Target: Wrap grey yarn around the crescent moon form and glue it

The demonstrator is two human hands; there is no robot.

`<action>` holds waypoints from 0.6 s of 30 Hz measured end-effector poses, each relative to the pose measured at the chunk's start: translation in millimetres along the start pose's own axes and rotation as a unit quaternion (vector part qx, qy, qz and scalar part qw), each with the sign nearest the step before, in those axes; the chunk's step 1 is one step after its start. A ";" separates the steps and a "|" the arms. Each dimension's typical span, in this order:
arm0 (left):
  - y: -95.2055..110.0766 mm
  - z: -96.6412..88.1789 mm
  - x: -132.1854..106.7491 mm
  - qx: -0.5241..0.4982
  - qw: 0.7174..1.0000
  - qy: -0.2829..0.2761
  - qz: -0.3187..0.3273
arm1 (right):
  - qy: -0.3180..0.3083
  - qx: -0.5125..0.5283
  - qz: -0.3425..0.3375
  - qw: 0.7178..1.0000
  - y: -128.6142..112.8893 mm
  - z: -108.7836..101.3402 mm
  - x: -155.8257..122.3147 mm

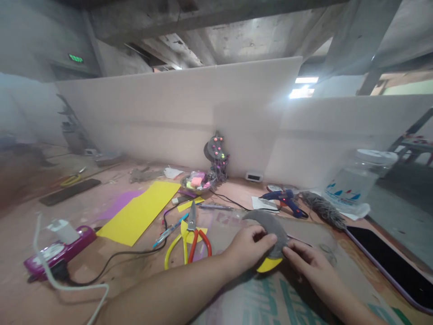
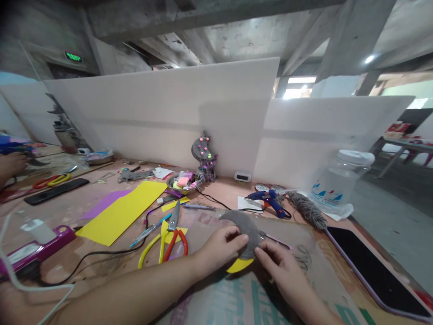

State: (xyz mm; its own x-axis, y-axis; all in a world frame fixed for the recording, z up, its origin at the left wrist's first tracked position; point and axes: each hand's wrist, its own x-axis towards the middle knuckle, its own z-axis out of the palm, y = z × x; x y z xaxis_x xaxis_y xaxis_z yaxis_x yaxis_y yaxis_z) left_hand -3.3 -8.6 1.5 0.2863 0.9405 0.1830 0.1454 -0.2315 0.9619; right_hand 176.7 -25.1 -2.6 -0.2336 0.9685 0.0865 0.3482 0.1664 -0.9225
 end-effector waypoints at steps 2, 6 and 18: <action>1.1 -1.3 0.5 0.025 1.000 -0.002 -0.011 | -0.008 -0.029 -0.031 0.999 -1.3 0.5 -0.7; -0.8 -2.2 0.5 0.041 0.999 0.002 -0.018 | -0.012 -0.061 -0.038 0.997 -3.6 1.2 -1.5; 1.3 -2.3 -0.4 0.040 0.999 0.022 -0.014 | 0.028 -0.046 -0.040 0.998 -2.9 -0.3 -1.1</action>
State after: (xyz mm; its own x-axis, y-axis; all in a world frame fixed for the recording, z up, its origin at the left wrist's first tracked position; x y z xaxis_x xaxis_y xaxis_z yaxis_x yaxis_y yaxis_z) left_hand -5.4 -8.8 3.2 0.2403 0.9562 0.1674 0.2289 -0.2234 0.9475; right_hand 176.2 -26.6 0.1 -0.2134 0.9597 0.1828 0.4125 0.2581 -0.8736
